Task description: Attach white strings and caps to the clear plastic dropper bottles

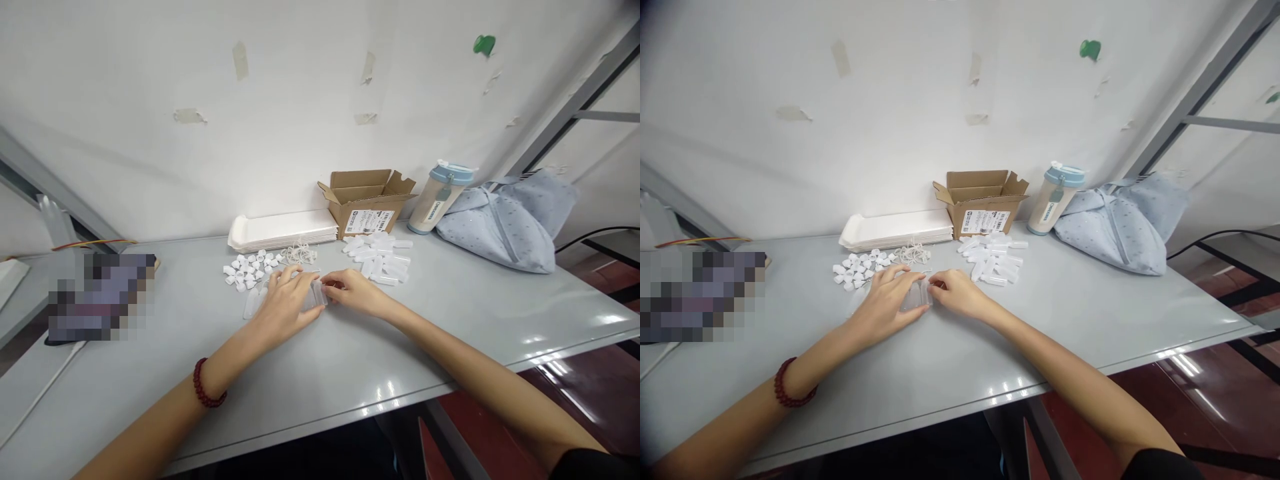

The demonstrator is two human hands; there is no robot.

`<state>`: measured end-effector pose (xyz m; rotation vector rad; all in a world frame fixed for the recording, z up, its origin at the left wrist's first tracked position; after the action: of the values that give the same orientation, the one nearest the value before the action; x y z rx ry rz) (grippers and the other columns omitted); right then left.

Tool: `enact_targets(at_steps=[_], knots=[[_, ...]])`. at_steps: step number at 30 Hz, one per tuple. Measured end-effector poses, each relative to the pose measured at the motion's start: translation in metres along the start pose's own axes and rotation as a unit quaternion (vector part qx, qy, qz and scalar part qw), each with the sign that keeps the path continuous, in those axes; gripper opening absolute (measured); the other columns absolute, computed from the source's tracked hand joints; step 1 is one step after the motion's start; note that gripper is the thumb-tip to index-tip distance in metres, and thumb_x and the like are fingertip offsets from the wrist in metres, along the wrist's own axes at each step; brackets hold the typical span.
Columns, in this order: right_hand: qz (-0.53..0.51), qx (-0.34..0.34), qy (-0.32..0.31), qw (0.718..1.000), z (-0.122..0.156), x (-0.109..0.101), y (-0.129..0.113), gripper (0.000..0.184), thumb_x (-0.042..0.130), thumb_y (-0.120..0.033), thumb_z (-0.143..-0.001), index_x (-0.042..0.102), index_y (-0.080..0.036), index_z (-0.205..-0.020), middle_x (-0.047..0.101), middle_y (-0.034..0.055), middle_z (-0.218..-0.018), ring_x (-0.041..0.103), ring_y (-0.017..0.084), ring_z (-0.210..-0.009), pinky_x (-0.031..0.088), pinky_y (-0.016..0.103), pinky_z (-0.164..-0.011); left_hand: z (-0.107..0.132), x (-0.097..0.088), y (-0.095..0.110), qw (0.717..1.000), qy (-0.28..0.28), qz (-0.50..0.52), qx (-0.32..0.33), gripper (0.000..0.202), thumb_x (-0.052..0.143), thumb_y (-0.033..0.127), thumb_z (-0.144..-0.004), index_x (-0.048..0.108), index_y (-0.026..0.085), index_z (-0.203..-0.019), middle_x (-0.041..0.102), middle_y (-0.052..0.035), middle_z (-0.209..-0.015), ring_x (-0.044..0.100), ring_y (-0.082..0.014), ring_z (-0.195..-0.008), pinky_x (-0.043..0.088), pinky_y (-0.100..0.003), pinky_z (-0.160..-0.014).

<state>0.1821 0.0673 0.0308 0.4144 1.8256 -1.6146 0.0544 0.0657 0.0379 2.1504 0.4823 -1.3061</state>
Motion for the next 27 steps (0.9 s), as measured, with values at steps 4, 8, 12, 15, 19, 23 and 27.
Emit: enact_targets(at_steps=[4, 8, 12, 15, 19, 23, 27], knots=[[0.031, -0.014, -0.014, 0.999, 0.000, 0.004, 0.002, 0.022, 0.046, -0.017, -0.083, 0.064, -0.014, -0.072, 0.058, -0.0005, -0.061, 0.050, 0.012, -0.060, 0.035, 0.025, -0.059, 0.001, 0.005, -0.002, 0.999, -0.034, -0.019, -0.006, 0.040, 0.059, 0.030, -0.084, 0.052, 0.012, -0.119, 0.063, -0.0149, -0.117, 0.041, -0.0345, -0.125, 0.033, -0.052, -0.097], [0.055, -0.020, -0.009, 0.998, 0.000, 0.003, 0.002, 0.021, 0.048, -0.017, -0.083, 0.068, -0.012, -0.085, 0.066, 0.0043, -0.076, 0.056, 0.015, -0.068, 0.039, 0.026, -0.064, 0.004, 0.006, -0.004, 0.998, -0.045, -0.036, 0.000, 0.043, 0.060, 0.035, -0.084, 0.051, 0.013, -0.121, 0.061, -0.0142, -0.122, 0.038, -0.0345, -0.129, 0.032, -0.050, -0.098], [0.070, -0.017, -0.016, 0.997, 0.000, 0.000, 0.003, 0.021, 0.051, -0.022, -0.085, 0.068, -0.012, -0.092, 0.069, 0.0069, -0.083, 0.059, 0.017, -0.073, 0.042, 0.027, -0.067, 0.006, 0.006, -0.009, 0.998, -0.044, -0.053, 0.002, 0.044, 0.061, 0.039, -0.084, 0.050, 0.015, -0.120, 0.059, -0.0126, -0.123, 0.038, -0.0344, -0.129, 0.034, -0.049, -0.097], [0.061, -0.008, -0.042, 0.997, 0.001, -0.002, 0.003, 0.023, 0.058, -0.029, -0.083, 0.068, -0.012, -0.095, 0.069, 0.0070, -0.086, 0.061, 0.018, -0.075, 0.044, 0.027, -0.068, 0.007, 0.006, -0.011, 0.997, -0.044, -0.070, 0.003, 0.045, 0.060, 0.041, -0.085, 0.049, 0.015, -0.121, 0.059, -0.0130, -0.123, 0.038, -0.0346, -0.128, 0.034, -0.048, -0.096], [0.053, -0.001, -0.100, 0.994, 0.003, -0.002, 0.001, 0.042, 0.073, -0.034, -0.072, 0.064, -0.011, -0.106, 0.066, 0.0079, -0.096, 0.061, 0.018, -0.076, 0.046, 0.027, -0.068, 0.007, 0.004, -0.010, 0.995, -0.040, -0.092, 0.009, 0.042, 0.057, 0.043, -0.087, 0.050, 0.015, -0.117, 0.059, -0.0139, -0.121, 0.039, -0.0351, -0.126, 0.035, -0.047, -0.093], [0.055, -0.003, -0.110, 0.992, 0.004, 0.000, -0.001, 0.055, 0.076, -0.025, -0.068, 0.058, -0.011, -0.117, 0.064, 0.0081, -0.101, 0.061, 0.016, -0.075, 0.048, 0.028, -0.070, 0.007, 0.003, -0.009, 0.993, -0.041, -0.109, 0.009, 0.044, 0.055, 0.046, -0.088, 0.051, 0.014, -0.117, 0.060, -0.0148, -0.120, 0.040, -0.0353, -0.125, 0.035, -0.047, -0.093], [0.077, -0.015, -0.086, 0.993, 0.002, 0.004, 0.001, 0.054, 0.074, -0.021, -0.070, 0.056, -0.011, -0.120, 0.064, 0.0077, -0.100, 0.059, 0.015, -0.072, 0.047, 0.029, -0.071, 0.007, 0.003, -0.011, 0.992, -0.044, -0.119, 0.004, 0.049, 0.053, 0.052, -0.087, 0.051, 0.013, -0.118, 0.060, -0.0159, -0.120, 0.040, -0.0357, -0.125, 0.037, -0.047, -0.092]])
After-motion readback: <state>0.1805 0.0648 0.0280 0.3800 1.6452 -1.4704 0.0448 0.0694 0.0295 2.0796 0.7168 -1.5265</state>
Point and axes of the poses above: each hand's wrist, its own z-axis away from the middle knuckle, its own x-axis out of the palm, y = z × x, the point moved 6 cm from there along -z, towards the middle knuckle
